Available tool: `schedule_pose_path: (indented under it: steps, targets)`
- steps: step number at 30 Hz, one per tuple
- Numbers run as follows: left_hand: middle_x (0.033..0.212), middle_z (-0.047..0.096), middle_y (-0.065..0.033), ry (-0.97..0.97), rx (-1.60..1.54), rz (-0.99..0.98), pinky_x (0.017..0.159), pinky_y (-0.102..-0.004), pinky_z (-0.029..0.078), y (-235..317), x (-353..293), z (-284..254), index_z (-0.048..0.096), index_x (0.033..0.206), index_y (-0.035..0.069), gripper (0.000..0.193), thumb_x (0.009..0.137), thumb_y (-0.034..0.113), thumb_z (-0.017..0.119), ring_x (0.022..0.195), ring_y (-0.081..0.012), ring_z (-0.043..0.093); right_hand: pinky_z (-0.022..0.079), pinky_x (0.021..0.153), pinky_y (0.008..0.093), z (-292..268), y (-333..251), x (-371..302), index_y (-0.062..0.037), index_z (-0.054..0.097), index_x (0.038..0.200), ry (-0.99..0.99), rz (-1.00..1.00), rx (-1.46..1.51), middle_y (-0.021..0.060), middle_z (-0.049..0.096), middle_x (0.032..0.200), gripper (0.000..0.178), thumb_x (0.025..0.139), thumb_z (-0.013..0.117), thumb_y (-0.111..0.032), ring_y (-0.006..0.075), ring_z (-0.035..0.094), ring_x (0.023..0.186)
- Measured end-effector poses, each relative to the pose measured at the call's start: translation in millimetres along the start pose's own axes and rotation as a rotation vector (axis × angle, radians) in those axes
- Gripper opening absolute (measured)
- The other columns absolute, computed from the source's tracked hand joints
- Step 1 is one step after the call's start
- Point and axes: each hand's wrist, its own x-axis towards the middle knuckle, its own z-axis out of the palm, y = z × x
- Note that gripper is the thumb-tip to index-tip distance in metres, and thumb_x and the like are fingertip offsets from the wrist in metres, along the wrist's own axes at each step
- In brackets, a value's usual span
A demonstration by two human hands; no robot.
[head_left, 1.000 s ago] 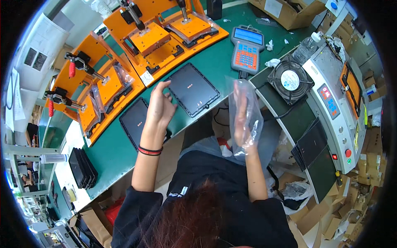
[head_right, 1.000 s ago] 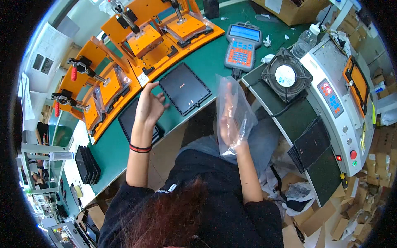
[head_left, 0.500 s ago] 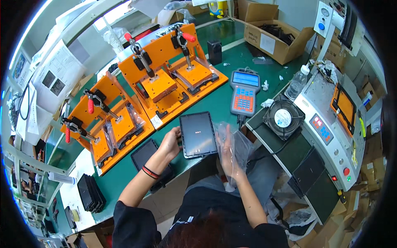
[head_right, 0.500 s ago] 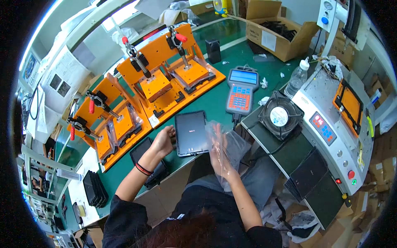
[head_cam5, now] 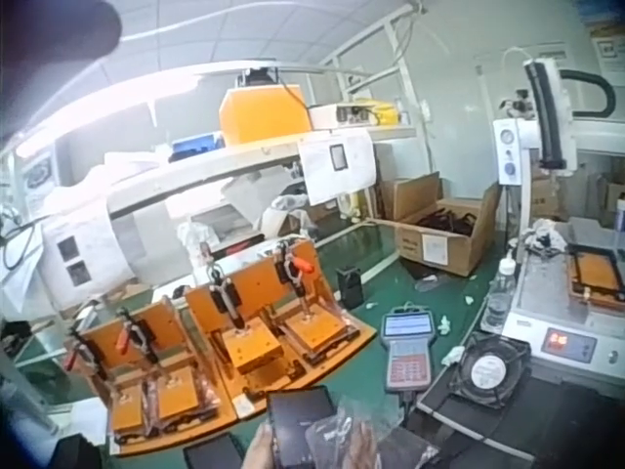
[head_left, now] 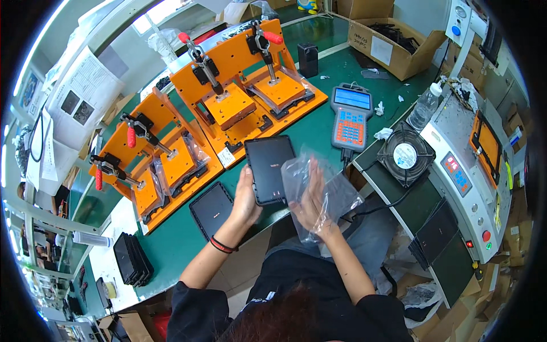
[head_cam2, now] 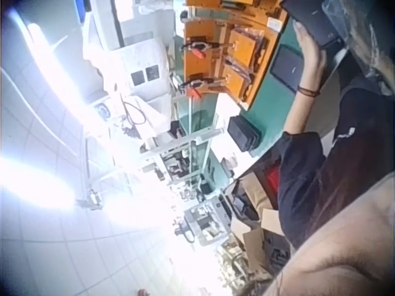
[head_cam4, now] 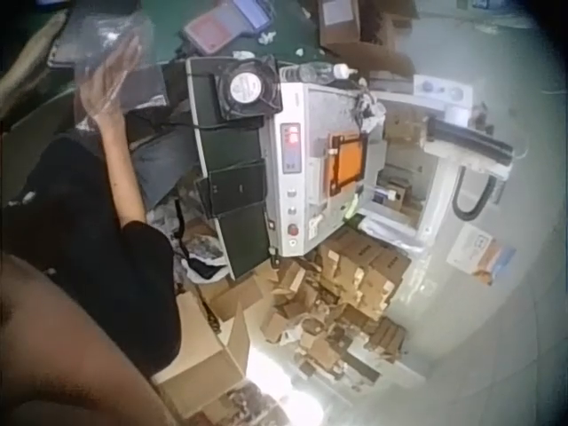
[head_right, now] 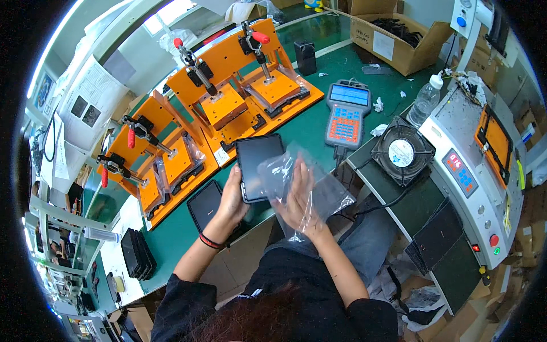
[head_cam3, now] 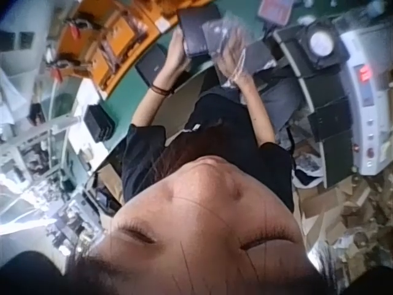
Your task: Assembling and packaging electronic tablets into plastic sleeves and frames at a workbench.
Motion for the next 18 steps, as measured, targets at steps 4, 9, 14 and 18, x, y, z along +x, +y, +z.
schedule_pose_path:
  steps: [4, 9, 14, 18]
  targets:
    - [0.116, 0.052, -0.0110, 0.020, -0.128, 0.064, 0.085, -0.0372, 0.051, 19, 16, -16, 0.039, 0.122, 0.007, 0.034, 0.100, 0.030, 0.025, 0.100, -0.0217, 0.057, 0.009, 0.105, 0.0592, -12, 10, 25, 0.0041, -0.005, 0.140, 0.085, -0.057, 0.068, 0.0295, 0.003, 0.145, 0.084, 0.091, 0.045, -0.042, 0.0493, 0.012, 0.131]
    - [0.116, 0.052, -0.0130, 0.031, -0.116, 0.081, 0.092, -0.0424, 0.047, 36, 40, -17, 0.039, 0.121, 0.007, 0.034, 0.100, 0.029, 0.024, 0.104, -0.0268, 0.055, 0.008, 0.105, 0.0585, -22, 11, 22, 0.0030, -0.001, 0.141, 0.023, -0.050, -0.082, 0.0270, 0.006, 0.146, 0.083, 0.090, 0.045, -0.043, 0.0445, 0.011, 0.134]
    - [0.125, 0.048, -0.0192, 0.028, -0.342, -0.206, 0.099, -0.0488, 0.040, 33, 57, -20, 0.038, 0.123, 0.001, 0.039, 0.100, 0.028, 0.022, 0.115, -0.0330, 0.048, 0.008, 0.106, 0.0568, -23, 18, 2, 0.0050, 0.001, 0.141, 0.026, -0.005, -0.114, 0.0266, 0.009, 0.145, 0.085, 0.089, 0.047, -0.043, 0.0425, 0.011, 0.134]
    - [0.127, 0.046, -0.0204, 0.035, -0.250, -0.089, 0.100, -0.0482, 0.039, 27, 72, -14, 0.038, 0.125, -0.001, 0.042, 0.099, 0.029, 0.022, 0.118, -0.0332, 0.046, 0.007, 0.106, 0.0568, -27, 16, -2, 0.0027, 0.002, 0.142, 0.005, 0.022, -0.138, 0.0270, 0.009, 0.145, 0.083, 0.089, 0.047, -0.043, 0.0421, 0.010, 0.135]
